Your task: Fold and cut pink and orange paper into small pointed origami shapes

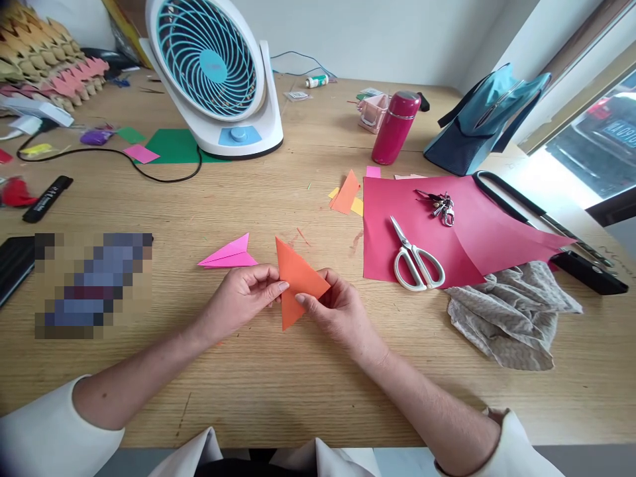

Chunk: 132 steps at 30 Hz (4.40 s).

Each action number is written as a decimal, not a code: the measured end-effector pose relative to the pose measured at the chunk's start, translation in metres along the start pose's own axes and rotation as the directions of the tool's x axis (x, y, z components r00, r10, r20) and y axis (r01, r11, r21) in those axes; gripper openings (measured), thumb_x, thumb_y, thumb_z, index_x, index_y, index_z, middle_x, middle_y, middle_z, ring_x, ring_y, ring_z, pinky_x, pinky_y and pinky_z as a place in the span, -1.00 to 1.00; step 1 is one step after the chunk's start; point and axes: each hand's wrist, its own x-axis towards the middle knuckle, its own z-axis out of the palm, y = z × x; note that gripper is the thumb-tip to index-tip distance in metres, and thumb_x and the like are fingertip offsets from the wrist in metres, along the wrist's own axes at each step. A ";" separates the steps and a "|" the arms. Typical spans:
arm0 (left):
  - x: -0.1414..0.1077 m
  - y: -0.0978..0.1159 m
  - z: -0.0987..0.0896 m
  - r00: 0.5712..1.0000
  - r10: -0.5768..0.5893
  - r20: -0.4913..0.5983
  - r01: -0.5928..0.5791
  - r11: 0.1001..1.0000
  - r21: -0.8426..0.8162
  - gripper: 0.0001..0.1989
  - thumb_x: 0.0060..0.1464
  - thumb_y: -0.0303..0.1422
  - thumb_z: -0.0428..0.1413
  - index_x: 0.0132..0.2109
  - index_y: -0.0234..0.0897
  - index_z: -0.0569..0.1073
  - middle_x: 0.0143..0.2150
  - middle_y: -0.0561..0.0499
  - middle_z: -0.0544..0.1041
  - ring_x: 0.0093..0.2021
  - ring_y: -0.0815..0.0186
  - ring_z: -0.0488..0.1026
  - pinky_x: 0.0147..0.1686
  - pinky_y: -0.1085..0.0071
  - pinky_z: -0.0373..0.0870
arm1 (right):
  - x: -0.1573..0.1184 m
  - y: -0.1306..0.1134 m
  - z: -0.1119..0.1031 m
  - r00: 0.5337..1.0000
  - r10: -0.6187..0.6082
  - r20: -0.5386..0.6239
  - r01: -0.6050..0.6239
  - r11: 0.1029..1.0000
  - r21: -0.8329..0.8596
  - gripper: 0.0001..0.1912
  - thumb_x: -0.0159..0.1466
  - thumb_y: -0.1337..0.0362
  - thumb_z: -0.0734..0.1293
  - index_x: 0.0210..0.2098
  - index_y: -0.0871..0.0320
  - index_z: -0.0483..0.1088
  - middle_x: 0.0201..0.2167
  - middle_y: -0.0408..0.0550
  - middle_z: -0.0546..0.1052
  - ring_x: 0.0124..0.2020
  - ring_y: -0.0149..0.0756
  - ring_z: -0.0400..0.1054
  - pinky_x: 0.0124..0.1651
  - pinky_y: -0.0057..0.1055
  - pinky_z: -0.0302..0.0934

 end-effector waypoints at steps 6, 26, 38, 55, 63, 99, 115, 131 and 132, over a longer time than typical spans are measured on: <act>-0.001 0.001 0.003 0.999 0.016 0.047 -0.018 0.999 0.044 -0.80 0.11 -0.29 0.15 -0.40 -0.32 0.49 -0.47 0.08 0.44 -0.46 0.42 0.33 -0.45 0.50 0.29 | -0.002 0.000 -0.003 1.000 -0.022 -0.006 0.021 0.986 -0.163 -0.70 0.17 0.09 0.49 -0.35 0.15 0.37 -0.43 -0.18 0.41 -0.41 -0.42 0.24 -0.34 -0.47 0.16; -0.003 0.008 0.006 0.999 -0.048 0.009 0.048 0.997 -0.063 -0.88 0.05 -0.38 0.10 -0.37 -0.31 0.51 -0.40 0.03 0.52 -0.35 0.34 0.43 -0.31 0.44 0.36 | -0.004 0.015 -0.001 0.990 -0.133 0.038 0.138 0.969 -0.206 -0.84 0.29 0.18 0.37 -0.24 0.07 0.31 -0.33 -0.14 0.39 -0.33 -0.34 0.27 -0.25 -0.40 0.22; -0.004 0.006 0.004 0.989 -0.133 0.057 0.139 0.983 -0.124 -0.82 0.08 -0.30 0.16 -0.32 -0.35 0.55 -0.37 0.00 0.55 -0.35 0.35 0.44 -0.34 0.46 0.36 | -0.005 0.014 -0.002 0.960 -0.263 0.096 0.279 0.887 -0.367 -0.85 0.27 0.46 0.26 -0.24 0.07 0.31 -0.36 -0.15 0.34 -0.35 -0.35 0.23 -0.30 -0.41 0.15; -0.005 0.001 0.005 1.000 -0.024 0.008 0.023 0.997 0.073 -0.84 0.13 -0.36 0.09 -0.34 -0.33 0.53 -0.39 0.04 0.54 -0.38 0.37 0.43 -0.35 0.48 0.34 | -0.006 0.011 -0.003 0.957 -0.285 0.061 0.285 0.870 -0.402 -0.97 0.37 0.32 0.26 -0.20 0.06 0.31 -0.30 -0.11 0.39 -0.28 -0.30 0.27 -0.21 -0.36 0.21; -0.003 0.001 0.004 0.996 -0.090 0.011 0.090 0.996 -0.004 -0.84 0.07 -0.34 0.11 -0.37 -0.34 0.52 -0.43 0.05 0.51 -0.40 0.38 0.41 -0.37 0.48 0.32 | -0.007 0.005 -0.002 0.879 -0.452 0.154 0.455 0.696 -0.555 -0.77 0.27 0.53 0.23 -0.22 0.06 0.33 -0.30 -0.11 0.36 -0.26 -0.31 0.27 -0.22 -0.35 0.19; -0.010 0.009 0.001 0.932 -0.257 0.254 0.338 0.870 -0.359 -0.63 0.13 -0.40 0.23 0.09 -0.32 0.44 -0.14 -0.11 0.63 -0.23 0.31 0.56 -0.33 0.48 0.42 | -0.001 0.003 -0.012 0.748 -0.560 0.356 0.643 0.479 -0.598 -0.51 0.23 0.64 0.22 -0.07 -0.02 0.50 -0.16 -0.04 0.39 -0.11 -0.27 0.34 -0.14 -0.29 0.31; -0.006 0.001 -0.001 0.953 -0.224 0.205 0.283 0.898 -0.336 -0.55 0.13 -0.48 0.19 0.17 -0.29 0.38 -0.05 -0.12 0.63 -0.07 0.27 0.56 -0.07 0.37 0.41 | 0.000 0.001 -0.013 0.822 -0.506 0.262 0.539 0.541 -0.645 -0.56 0.29 0.56 0.23 0.06 0.01 0.39 -0.14 -0.03 0.38 -0.15 -0.29 0.34 -0.10 -0.27 0.33; -0.021 0.008 0.011 0.998 -0.012 0.056 0.005 0.992 0.123 -0.44 0.12 -0.52 0.13 0.26 -0.11 0.40 -0.60 0.20 0.38 -0.55 0.39 0.35 -0.36 0.45 0.30 | 0.003 -0.006 -0.010 0.991 -0.019 0.131 0.068 0.920 -0.386 -0.72 0.31 0.07 0.37 -0.18 0.18 0.41 -0.31 -0.07 0.49 -0.34 -0.37 0.33 -0.30 -0.43 0.24; -0.022 0.008 0.013 0.999 0.002 0.051 -0.008 0.991 0.134 -0.43 0.11 -0.53 0.13 0.26 -0.12 0.40 -0.57 0.18 0.41 -0.50 0.37 0.40 -0.31 0.44 0.33 | 0.003 -0.006 -0.010 0.991 -0.018 0.131 0.069 0.915 -0.398 -0.72 0.31 0.07 0.37 -0.20 0.18 0.42 -0.33 -0.08 0.48 -0.36 -0.38 0.31 -0.31 -0.43 0.22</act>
